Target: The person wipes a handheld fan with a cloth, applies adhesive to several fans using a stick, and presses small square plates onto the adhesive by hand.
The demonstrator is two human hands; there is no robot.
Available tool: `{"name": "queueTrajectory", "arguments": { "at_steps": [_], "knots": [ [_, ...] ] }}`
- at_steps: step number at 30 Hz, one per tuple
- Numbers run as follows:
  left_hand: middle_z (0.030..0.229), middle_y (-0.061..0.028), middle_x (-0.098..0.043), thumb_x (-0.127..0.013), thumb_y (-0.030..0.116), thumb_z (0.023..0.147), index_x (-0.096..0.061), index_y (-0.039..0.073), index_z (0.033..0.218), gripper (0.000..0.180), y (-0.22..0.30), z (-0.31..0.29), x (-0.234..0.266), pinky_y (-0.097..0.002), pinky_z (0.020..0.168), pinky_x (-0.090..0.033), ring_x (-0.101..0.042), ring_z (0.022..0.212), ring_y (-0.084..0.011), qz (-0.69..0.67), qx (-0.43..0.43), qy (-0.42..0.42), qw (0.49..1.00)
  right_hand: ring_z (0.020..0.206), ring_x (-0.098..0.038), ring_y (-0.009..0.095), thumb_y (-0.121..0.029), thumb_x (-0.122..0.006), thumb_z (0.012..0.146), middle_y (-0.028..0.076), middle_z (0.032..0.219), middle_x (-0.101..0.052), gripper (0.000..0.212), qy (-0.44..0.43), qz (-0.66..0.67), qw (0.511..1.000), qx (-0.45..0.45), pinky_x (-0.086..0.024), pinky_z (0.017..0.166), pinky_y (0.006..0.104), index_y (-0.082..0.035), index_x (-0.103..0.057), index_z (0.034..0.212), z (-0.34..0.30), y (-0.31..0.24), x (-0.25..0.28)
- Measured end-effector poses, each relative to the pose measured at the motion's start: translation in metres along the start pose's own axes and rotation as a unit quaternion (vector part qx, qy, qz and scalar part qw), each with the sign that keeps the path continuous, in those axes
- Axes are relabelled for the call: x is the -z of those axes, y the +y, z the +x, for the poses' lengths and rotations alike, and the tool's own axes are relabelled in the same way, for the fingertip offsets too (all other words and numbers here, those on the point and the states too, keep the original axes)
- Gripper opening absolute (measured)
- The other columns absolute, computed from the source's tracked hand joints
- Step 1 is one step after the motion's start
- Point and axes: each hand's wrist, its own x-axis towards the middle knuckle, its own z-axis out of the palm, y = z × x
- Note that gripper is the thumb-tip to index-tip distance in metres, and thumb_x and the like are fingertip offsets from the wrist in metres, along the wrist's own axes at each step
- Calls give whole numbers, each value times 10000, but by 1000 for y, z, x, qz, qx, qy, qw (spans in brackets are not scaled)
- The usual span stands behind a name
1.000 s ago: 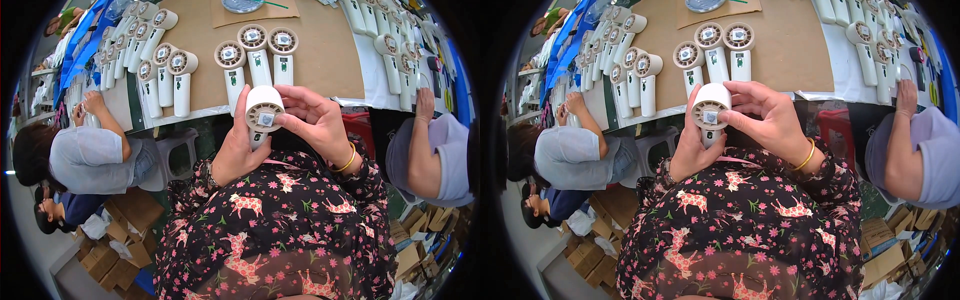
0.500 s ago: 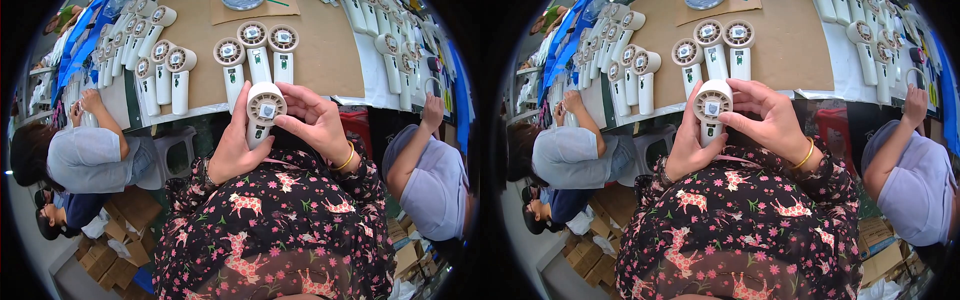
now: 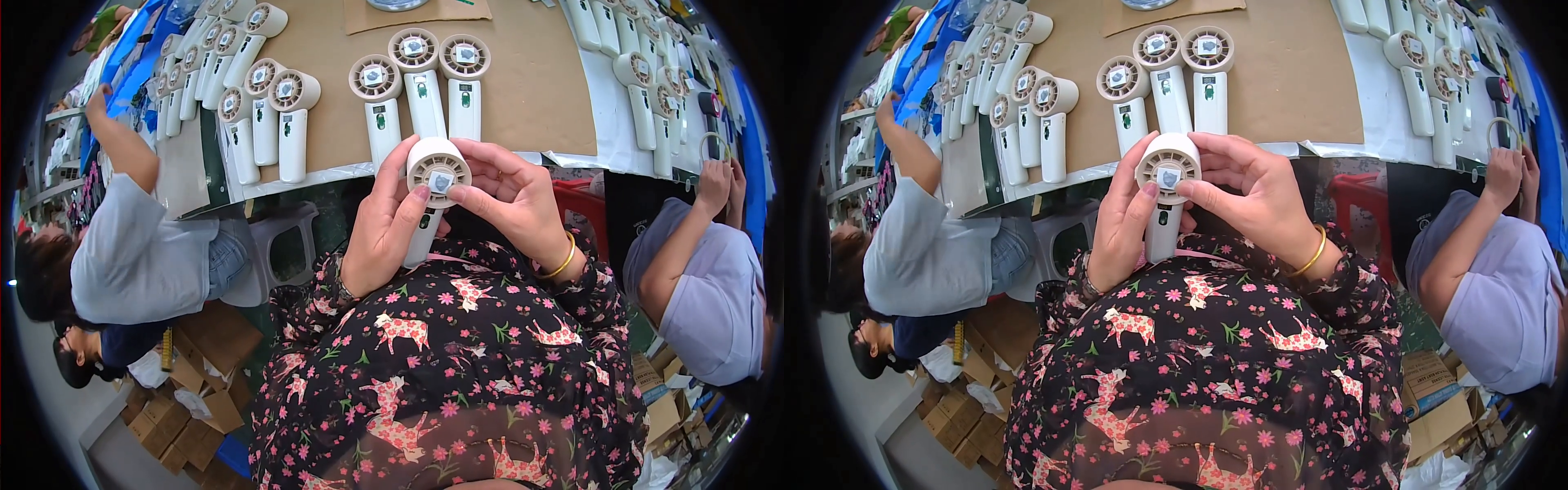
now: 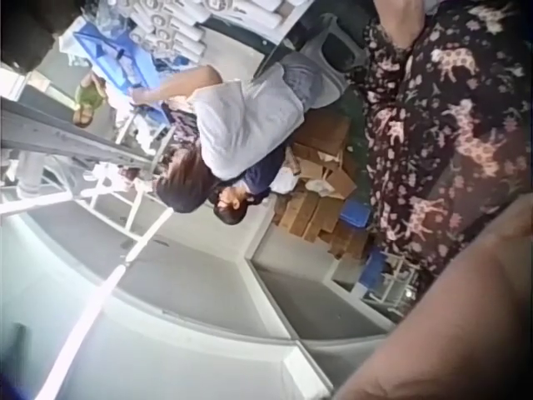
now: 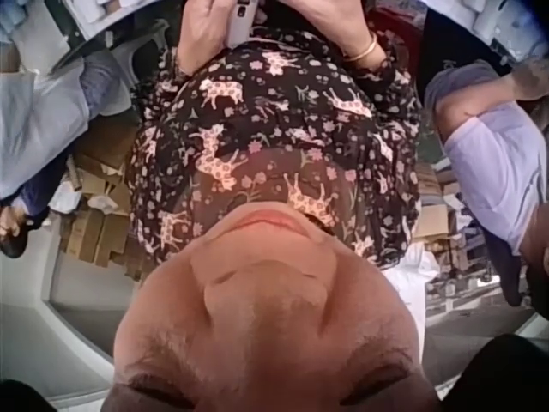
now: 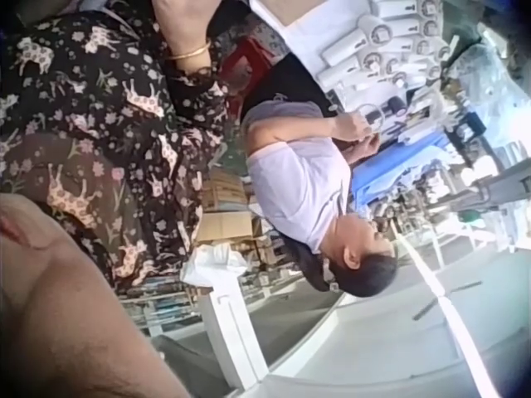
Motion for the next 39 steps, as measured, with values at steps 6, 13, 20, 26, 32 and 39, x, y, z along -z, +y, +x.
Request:
{"name": "queueTrajectory", "arguments": {
  "at_steps": [6,13,20,26,32,39],
  "knots": [
    [1307,-155,-715,-479,239,1193,-255,37,1735,620,0,3,3,-314,834,-623,-728,979,-153,-8,-14,-9,1000,1303,-689,213,50,-748,1019,184,1442,-683,559,6,16,1000,-16,-574,1143,369,107,-545,1536,2,2,2],
    [1356,-146,-648,-732,23,1038,-85,93,1779,986,-7,9,5,-325,814,-640,-722,1051,-173,88,-136,19,987,1294,-699,229,53,-738,1025,182,1429,-698,525,29,44,998,-25,-582,1128,368,111,-561,1516,19,-8,-2],
    [1284,-157,-636,-842,-8,934,-74,8,1738,1112,-3,15,41,-324,873,-618,-720,1062,-192,62,-133,198,969,1209,-730,207,-14,-704,1075,159,1371,-736,392,100,-129,980,110,-613,1042,343,82,-644,1451,26,-12,7],
    [1267,-189,-649,-837,34,944,-135,-24,1704,1036,-19,34,72,-356,885,-613,-733,1040,-210,109,-152,277,943,1174,-732,186,-56,-681,1103,145,1350,-747,341,117,-128,980,101,-623,996,334,72,-673,1418,23,0,26],
    [1248,-243,-688,-808,71,963,-214,-30,1664,924,-9,46,61,-398,901,-600,-746,1043,-294,227,-128,305,916,1108,-735,166,-77,-674,1115,133,1322,-757,321,130,-131,979,83,-614,987,326,66,-687,1403,22,-1,28],
    [1249,-227,-710,-770,89,984,-526,-18,1489,571,-7,53,68,-474,1020,-547,-685,1175,-398,434,-266,353,785,1022,-715,138,-89,-652,1133,115,1237,-785,260,168,-191,951,173,-586,953,301,64,-720,1332,36,10,43]
  ]
}}
